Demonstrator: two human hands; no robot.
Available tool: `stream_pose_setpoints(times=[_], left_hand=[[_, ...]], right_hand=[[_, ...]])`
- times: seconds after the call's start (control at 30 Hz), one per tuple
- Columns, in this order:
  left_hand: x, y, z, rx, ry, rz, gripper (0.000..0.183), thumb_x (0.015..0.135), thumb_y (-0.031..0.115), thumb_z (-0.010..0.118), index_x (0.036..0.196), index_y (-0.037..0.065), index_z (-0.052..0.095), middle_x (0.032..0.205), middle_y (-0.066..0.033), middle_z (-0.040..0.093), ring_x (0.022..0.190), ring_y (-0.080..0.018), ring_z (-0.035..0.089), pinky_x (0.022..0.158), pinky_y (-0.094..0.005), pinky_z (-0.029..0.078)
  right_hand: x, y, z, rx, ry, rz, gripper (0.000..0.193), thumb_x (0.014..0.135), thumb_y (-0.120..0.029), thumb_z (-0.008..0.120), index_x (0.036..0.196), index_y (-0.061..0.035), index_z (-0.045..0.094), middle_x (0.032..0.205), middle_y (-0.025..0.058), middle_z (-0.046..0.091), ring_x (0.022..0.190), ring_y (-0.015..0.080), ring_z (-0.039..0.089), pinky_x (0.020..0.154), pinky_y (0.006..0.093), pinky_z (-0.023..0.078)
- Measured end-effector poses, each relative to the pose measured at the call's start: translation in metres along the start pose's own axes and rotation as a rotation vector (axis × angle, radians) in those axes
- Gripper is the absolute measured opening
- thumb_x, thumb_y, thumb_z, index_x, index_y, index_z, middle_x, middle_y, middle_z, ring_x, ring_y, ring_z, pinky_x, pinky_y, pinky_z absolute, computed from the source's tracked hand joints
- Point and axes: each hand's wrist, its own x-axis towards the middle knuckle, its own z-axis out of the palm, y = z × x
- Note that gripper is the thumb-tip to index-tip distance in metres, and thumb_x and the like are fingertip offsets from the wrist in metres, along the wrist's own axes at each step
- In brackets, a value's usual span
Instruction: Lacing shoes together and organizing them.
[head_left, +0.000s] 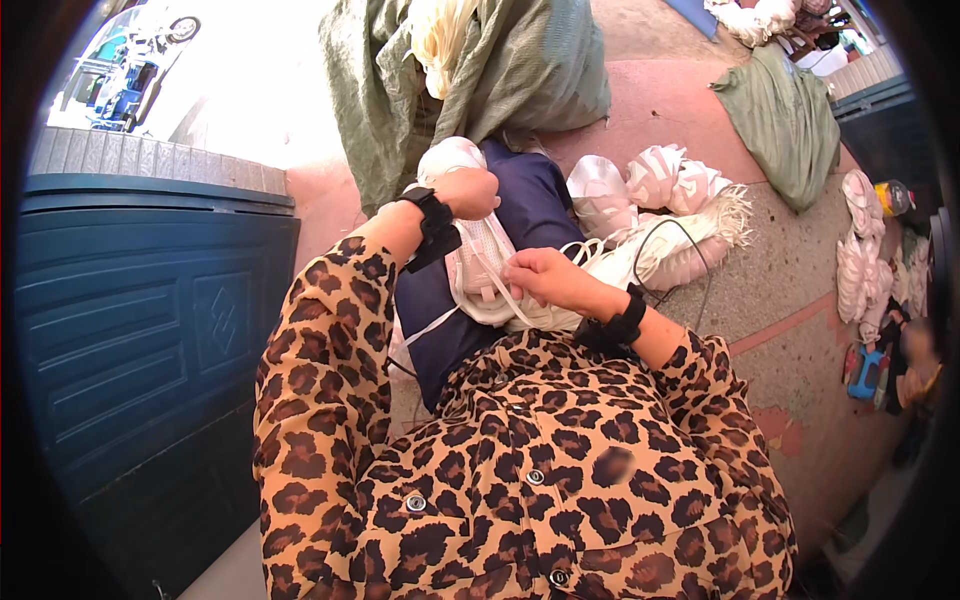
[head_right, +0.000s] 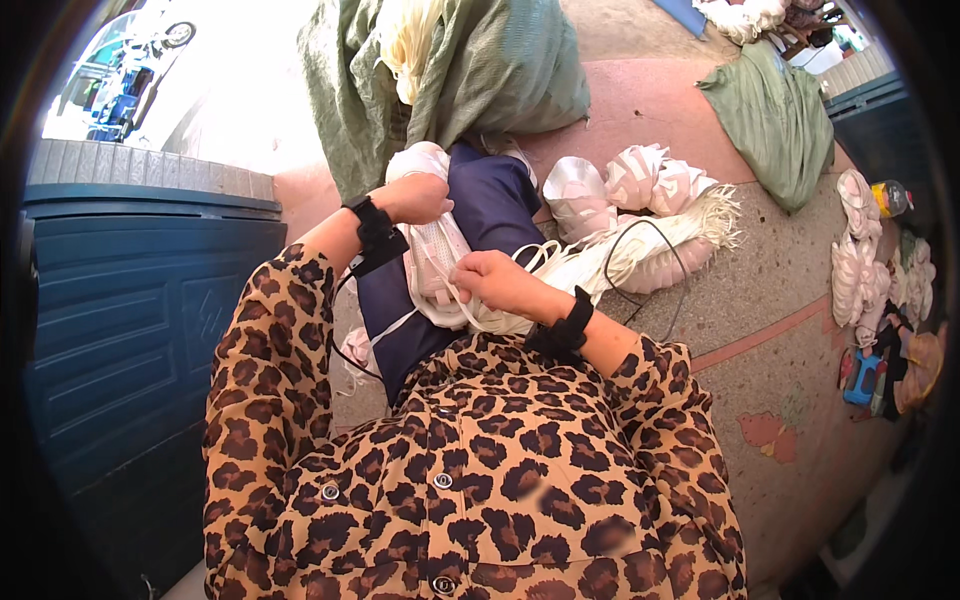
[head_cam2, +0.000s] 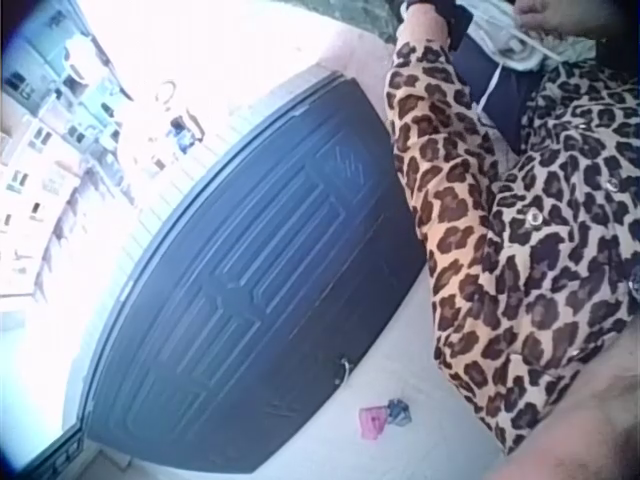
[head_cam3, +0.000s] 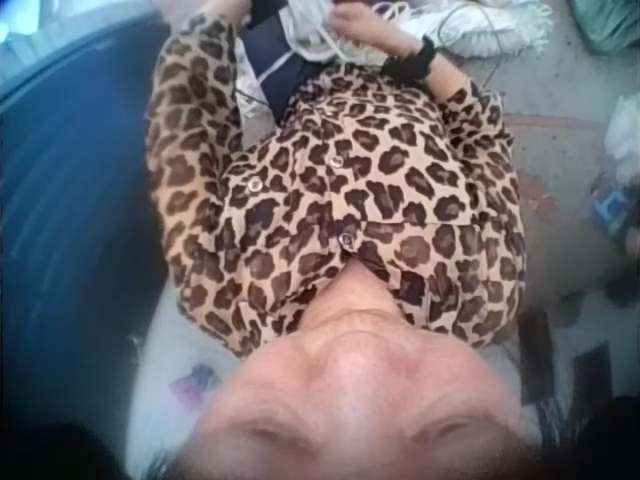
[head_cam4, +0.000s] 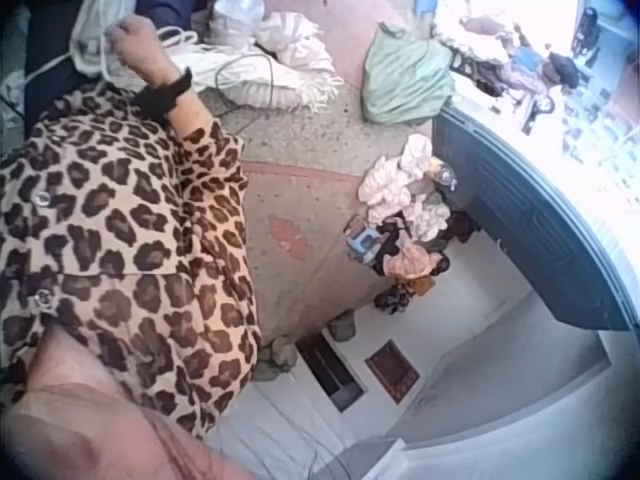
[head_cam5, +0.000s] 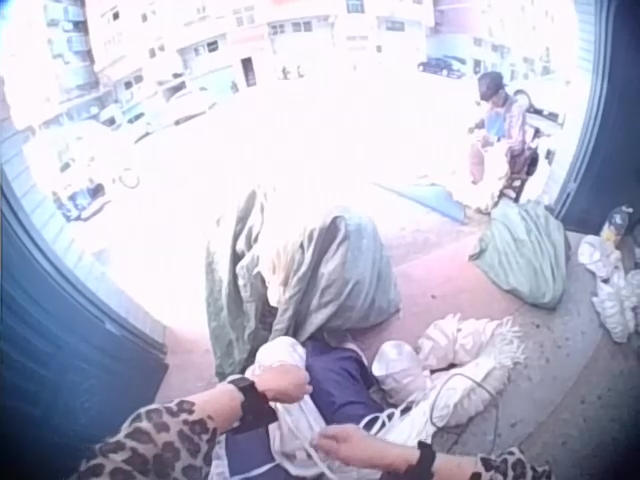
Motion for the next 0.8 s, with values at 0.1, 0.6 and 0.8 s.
stream_pose_setpoints(times=[0.1, 0.6, 0.8], left_hand=[[0.005, 0.005, 0.005, 0.045, -0.018, 0.006, 0.036, 0.079, 0.03, 0.064, 0.084, -0.005, 0.066, 0.085, -0.0216, 0.064, 0.085, -0.0359, 0.062, 0.077, -0.0427, 0.047], [-0.123, -0.029, 0.02, -0.997, -0.06, -0.316, 0.023, 0.086, 0.023, 0.061, 0.085, 0.0, 0.065, 0.069, -0.0052, 0.063, 0.056, -0.01, 0.058, 0.051, -0.0224, 0.046], [-0.114, 0.047, -0.026, -0.672, 0.57, 0.309, 0.031, 0.086, 0.021, 0.061, 0.105, -0.003, 0.06, 0.093, -0.0083, 0.066, 0.086, -0.0146, 0.061, 0.076, -0.0273, 0.048]], right_hand=[[-0.001, -0.011, 0.026, -0.644, 0.142, -0.502, 0.02, 0.089, -0.02, 0.053, 0.084, -0.0014, 0.059, 0.067, 0.0173, 0.059, 0.06, 0.0322, 0.058, 0.057, 0.0364, 0.046], [-0.121, -0.215, -0.131, -1.012, 0.741, -1.021, 0.017, 0.082, -0.012, 0.053, 0.093, -0.0019, 0.06, 0.085, 0.0128, 0.062, 0.078, 0.0245, 0.061, 0.072, 0.0334, 0.048], [-0.097, -0.179, -0.192, -0.992, 0.619, -0.763, 0.021, 0.086, -0.016, 0.052, 0.099, -0.001, 0.06, 0.093, 0.0111, 0.062, 0.084, 0.0199, 0.059, 0.076, 0.0303, 0.047]])
